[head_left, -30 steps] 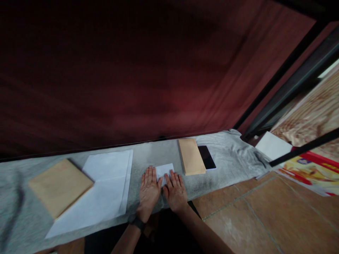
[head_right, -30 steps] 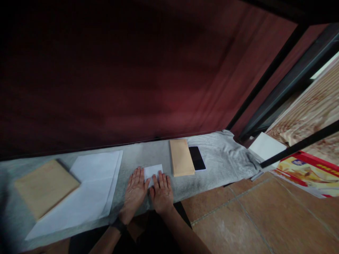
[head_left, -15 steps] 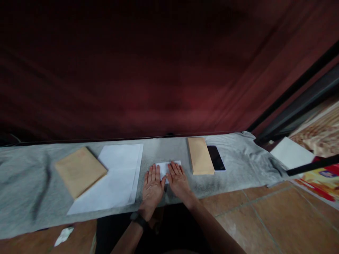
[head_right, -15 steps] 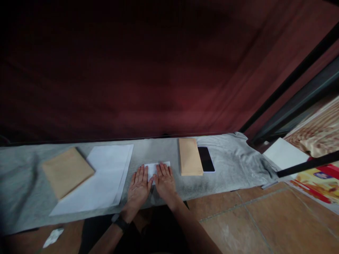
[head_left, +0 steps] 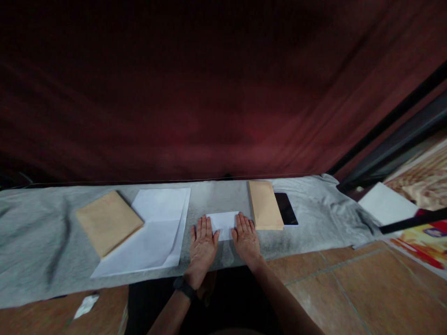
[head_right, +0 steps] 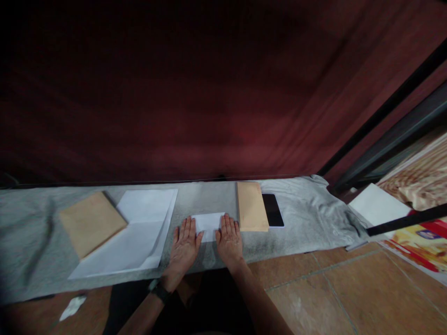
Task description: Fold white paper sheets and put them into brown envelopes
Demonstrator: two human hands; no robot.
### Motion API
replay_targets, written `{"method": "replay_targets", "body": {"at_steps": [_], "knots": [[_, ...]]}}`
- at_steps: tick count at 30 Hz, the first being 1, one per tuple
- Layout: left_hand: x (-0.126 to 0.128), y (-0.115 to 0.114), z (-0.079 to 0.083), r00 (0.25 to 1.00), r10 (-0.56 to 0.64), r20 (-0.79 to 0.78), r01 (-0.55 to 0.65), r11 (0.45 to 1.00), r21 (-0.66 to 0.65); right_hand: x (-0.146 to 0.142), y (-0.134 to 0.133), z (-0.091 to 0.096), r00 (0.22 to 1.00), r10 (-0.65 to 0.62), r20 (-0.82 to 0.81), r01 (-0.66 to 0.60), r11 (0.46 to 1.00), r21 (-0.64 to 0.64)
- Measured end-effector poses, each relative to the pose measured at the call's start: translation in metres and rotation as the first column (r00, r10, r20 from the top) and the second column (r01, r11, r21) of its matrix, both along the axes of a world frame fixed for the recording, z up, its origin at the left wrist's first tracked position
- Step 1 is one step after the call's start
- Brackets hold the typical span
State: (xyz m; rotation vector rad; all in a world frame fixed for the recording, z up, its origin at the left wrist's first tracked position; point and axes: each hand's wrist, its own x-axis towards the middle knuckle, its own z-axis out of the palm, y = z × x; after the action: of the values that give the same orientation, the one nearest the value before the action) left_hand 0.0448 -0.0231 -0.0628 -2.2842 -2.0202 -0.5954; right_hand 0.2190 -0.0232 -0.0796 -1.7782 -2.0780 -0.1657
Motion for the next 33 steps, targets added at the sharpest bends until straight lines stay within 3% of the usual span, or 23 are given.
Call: {"method": "replay_targets", "body": {"at_steps": [7, 16, 24, 30, 33], "knots": [[0.026, -0.015, 0.001, 0.982, -0.186, 0.032, 0.187, 0.982, -0.01, -0.001, 0.0, -0.001, 1.0, 0.015, -0.024, -0.015, 1.0, -0.006], [-0.008, -0.028, -0.003, 0.994, -0.105, -0.005, 0.105, 0.994, -0.005, 0.0, 0.0, -0.002, 1.0, 0.017, -0.017, -0.017, 1.0, 0.008], [-0.014, -0.04, 0.0, 0.999, -0.051, -0.016, 0.051, 0.999, 0.003, 0.0, -0.002, -0.003, 1.0, 0.025, -0.017, -0.024, 0.999, 0.041], [-0.007, -0.055, -0.002, 0.981, -0.196, -0.013, 0.196, 0.981, -0.01, 0.0, -0.001, 0.001, 0.999, 0.018, -0.032, -0.018, 1.0, 0.013], [-0.007, -0.058, -0.002, 0.98, -0.2, -0.017, 0.2, 0.98, -0.015, 0.001, -0.002, 0.005, 0.999, 0.03, -0.042, -0.03, 0.999, 0.018]]}}
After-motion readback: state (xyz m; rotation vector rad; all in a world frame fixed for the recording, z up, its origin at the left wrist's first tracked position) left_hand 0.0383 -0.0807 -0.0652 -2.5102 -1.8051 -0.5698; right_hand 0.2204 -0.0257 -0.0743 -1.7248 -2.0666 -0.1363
